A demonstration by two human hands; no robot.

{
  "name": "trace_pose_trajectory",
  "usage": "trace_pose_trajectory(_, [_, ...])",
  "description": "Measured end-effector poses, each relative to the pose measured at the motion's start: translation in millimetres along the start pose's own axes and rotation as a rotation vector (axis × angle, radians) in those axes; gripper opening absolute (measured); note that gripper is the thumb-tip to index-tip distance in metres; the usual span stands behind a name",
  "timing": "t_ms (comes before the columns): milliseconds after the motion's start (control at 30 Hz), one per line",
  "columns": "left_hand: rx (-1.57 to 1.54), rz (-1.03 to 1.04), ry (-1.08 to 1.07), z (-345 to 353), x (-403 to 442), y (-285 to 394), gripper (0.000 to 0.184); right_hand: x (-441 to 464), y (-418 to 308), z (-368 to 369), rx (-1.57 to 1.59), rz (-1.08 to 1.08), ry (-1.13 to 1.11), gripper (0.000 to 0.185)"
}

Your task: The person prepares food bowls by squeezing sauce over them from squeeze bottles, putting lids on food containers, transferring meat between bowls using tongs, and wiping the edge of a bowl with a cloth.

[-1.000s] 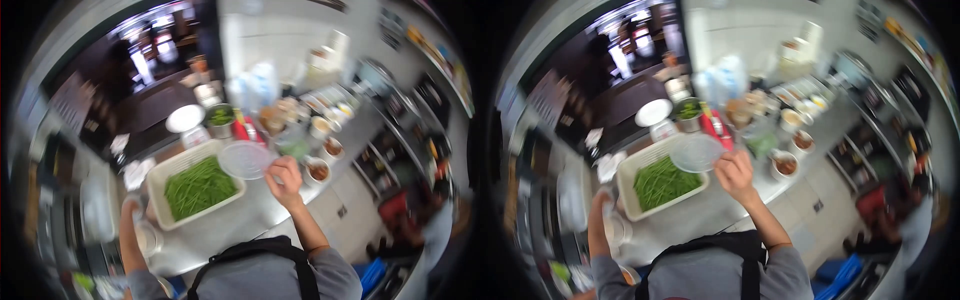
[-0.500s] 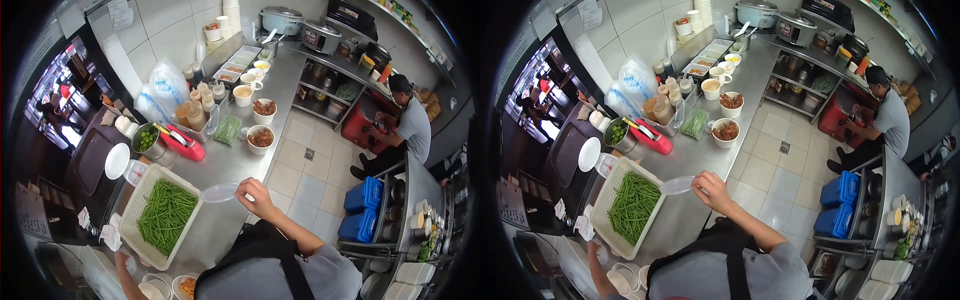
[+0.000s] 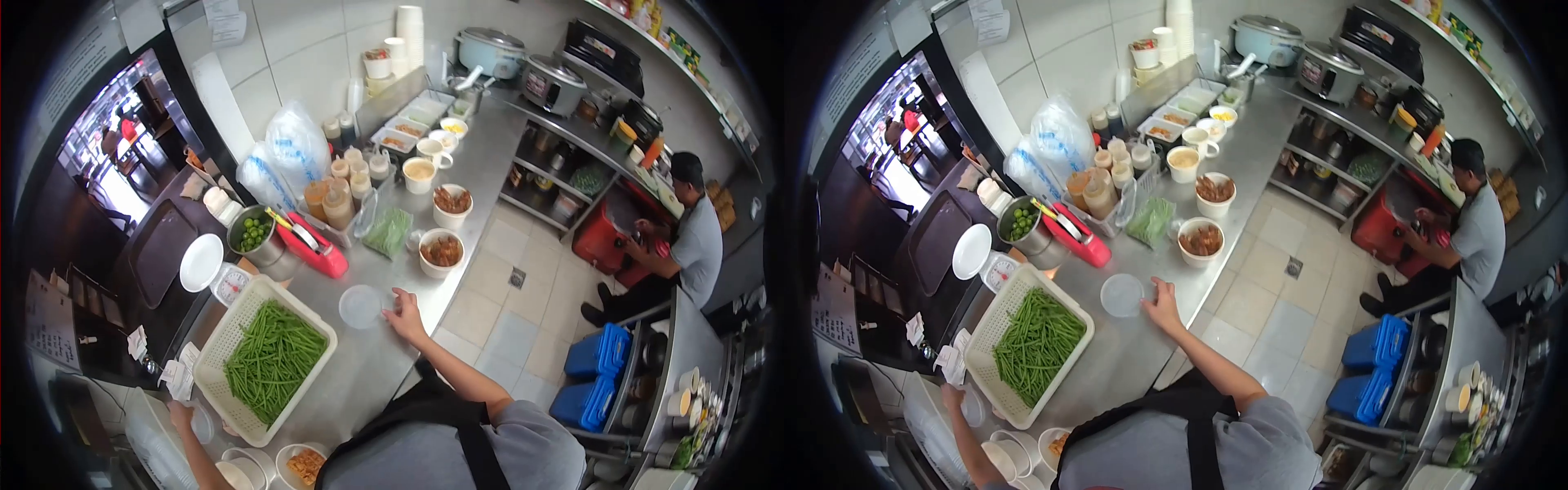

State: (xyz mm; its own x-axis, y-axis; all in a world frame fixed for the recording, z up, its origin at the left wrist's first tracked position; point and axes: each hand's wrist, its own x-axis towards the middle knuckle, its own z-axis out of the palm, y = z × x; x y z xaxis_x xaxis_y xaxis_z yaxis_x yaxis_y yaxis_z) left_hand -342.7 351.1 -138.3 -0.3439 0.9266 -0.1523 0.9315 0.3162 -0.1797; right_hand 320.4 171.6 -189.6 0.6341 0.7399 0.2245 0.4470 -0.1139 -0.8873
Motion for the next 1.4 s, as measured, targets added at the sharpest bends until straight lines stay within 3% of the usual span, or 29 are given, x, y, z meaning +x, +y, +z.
trace_pose_trajectory(33, [0.010,0.029,0.107,-5.5,1.8,1.0,0.053,17.8,-26.8,-12.1,0.031,0.060,-0.103,0.053])
trace_pose_trajectory(133, [0.100,0.021,0.256,-61.2,-30.2,25.9,0.047,93.3,-38.1,-10.7,-0.019,-0.370,-0.068,0.047])
trace_pose_trajectory(200, [0.044,0.060,0.485,-94.8,-52.0,52.1,0.039,153.5,-64.7,-10.5,0.025,-0.416,0.011,0.043])
trace_pose_trajectory(267, [-0.067,0.198,0.555,-162.8,-123.0,115.3,0.027,213.6,-83.2,-5.5,-0.175,-0.413,0.121,0.041])
trace_pose_trajectory(333, [-0.267,0.434,0.605,-211.2,-195.9,175.7,0.024,267.2,-79.9,3.8,-0.405,-0.278,0.069,0.051])
trace_pose_trajectory(400, [-0.466,0.576,0.450,-243.6,-269.4,238.3,0.022,296.4,-73.4,12.0,-0.598,-0.120,-0.178,0.061])
trace_pose_trajectory(433, [-0.434,0.772,0.370,-248.4,-295.3,262.3,0.020,305.9,-70.4,17.2,-0.697,-0.041,-0.294,0.066])
trace_pose_trajectory(467, [-0.400,0.968,0.283,-249.8,-317.2,283.9,0.019,310.3,-65.1,23.3,-0.671,-0.080,-0.284,0.068])
trace_pose_trajectory(533, [-0.272,1.098,0.101,-222.7,-354.3,323.7,0.017,313.5,-54.7,29.8,-0.623,-0.148,-0.263,0.072])
trace_pose_trajectory(633, [-0.168,1.211,0.150,-146.3,-370.6,366.3,0.020,316.9,-50.8,19.7,-0.437,-0.214,-0.123,0.069])
trace_pose_trajectory(733, [-0.100,1.194,0.258,-72.9,-363.0,393.5,0.019,334.1,-62.1,-19.4,-0.011,-0.361,-0.070,0.067])
trace_pose_trajectory(800, [-0.069,1.174,0.327,-43.6,-360.5,401.2,0.016,333.7,-91.4,-74.1,0.356,-0.339,-0.170,0.060])
trace_pose_trajectory(933, [-0.192,1.136,0.272,-25.1,-360.6,424.5,0.019,330.3,-118.7,-172.3,0.690,-0.440,-0.092,0.048])
trace_pose_trajectory(1033, [-0.372,0.993,0.048,-11.3,-354.8,430.9,0.025,318.1,-115.3,-228.2,0.943,-0.408,-0.175,0.041])
trace_pose_trajectory(1067, [-0.446,0.936,-0.036,-8.0,-351.4,433.4,0.026,313.2,-105.1,-242.9,0.740,-0.362,-0.094,0.040])
trace_pose_trajectory(1233, [-0.593,0.938,0.075,-2.4,-346.5,436.4,0.028,286.7,-50.0,-273.9,-0.448,-0.264,-0.117,0.050])
trace_pose_trajectory(1333, [-0.639,0.918,-0.001,-5.6,-351.5,435.9,0.028,278.9,-22.2,-280.9,-0.941,-0.219,-0.234,0.050])
trace_pose_trajectory(1400, [-0.639,0.946,-0.011,-5.8,-353.7,437.4,0.028,274.9,-5.7,-276.3,-1.176,-0.314,-0.257,0.048])
